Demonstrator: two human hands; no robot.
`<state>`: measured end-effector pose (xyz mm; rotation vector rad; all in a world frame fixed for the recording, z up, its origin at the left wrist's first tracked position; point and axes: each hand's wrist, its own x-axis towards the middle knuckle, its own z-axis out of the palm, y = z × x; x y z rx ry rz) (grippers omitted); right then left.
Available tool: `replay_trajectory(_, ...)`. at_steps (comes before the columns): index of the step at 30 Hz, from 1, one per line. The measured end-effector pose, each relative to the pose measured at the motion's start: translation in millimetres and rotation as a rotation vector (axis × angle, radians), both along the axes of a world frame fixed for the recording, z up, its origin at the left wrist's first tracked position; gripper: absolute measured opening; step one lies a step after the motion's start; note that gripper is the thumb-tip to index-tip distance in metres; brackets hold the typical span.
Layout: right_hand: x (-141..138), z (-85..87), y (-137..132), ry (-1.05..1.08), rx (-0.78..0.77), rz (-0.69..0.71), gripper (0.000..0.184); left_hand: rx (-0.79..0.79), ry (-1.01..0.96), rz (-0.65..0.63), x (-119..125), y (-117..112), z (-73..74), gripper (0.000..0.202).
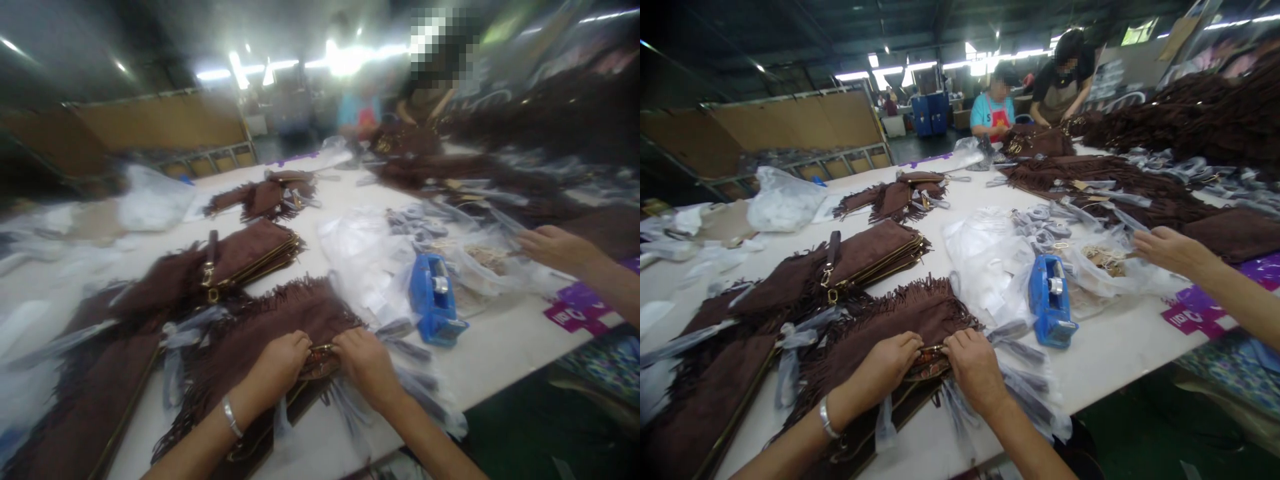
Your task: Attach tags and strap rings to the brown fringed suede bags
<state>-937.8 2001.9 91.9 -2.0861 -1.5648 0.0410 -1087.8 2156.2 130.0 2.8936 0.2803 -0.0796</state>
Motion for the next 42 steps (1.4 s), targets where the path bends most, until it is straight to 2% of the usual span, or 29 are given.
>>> replay_trajectory(5,5,-8.4,27,0.040,0.061,-0.091,0.009,0.085,-0.089,0.002,3,-2,-8.5,0.040)
replay_trajectory(9,2,-9.1,36,0.053,0.086,-0.092,0.008,0.079,-0.072,-0.047,-2,-3,-9.6,0.034)
replay_trajectory(15,14,10.2,12,0.239,0.085,0.244,0.030,-0.135,-0.111,0.143,-3,-2,0.1,0.018)
replay_trajectory(17,21,12.1,7,0.263,0.046,0.272,0.038,-0.133,-0.086,0.160,-1,-3,0.9,0.028)
replay_trajectory(19,26,10.7,9,0.234,-0.001,0.238,0.039,-0.093,-0.049,0.147,1,-4,-0.2,0.029)
replay_trajectory(21,29,7.4,16,0.191,-0.021,0.193,0.030,-0.042,-0.008,0.110,3,-2,-2.2,0.021)
replay_trajectory(25,27,0.3,30,0.170,0.046,0.142,0.013,-0.041,0.029,0.041,3,7,-4.0,0.016)
replay_trajectory(29,21,-3.6,38,0.206,0.127,0.042,0.012,-0.154,-0.009,0.073,5,15,-0.6,0.018)
replay_trajectory(31,18,-3.9,39,0.234,0.146,0.003,0.014,-0.142,-0.011,0.067,8,16,0.5,0.016)
replay_trajectory(33,15,-3.6,36,0.241,0.165,0.021,0.016,-0.112,-0.003,0.078,9,16,-0.9,0.016)
replay_trajectory(37,8,-3.2,24,0.119,0.183,0.101,0.020,-0.210,-0.063,0.179,9,16,-11.4,0.026)
replay_trajectory(40,-2,-2.4,18,0.052,0.076,0.054,0.029,-0.332,-0.158,0.246,6,17,-19.6,0.043)
replay_trajectory(42,-10,-0.9,20,0.041,-0.013,-0.020,0.027,-0.360,-0.216,0.283,5,17,-22.1,0.050)
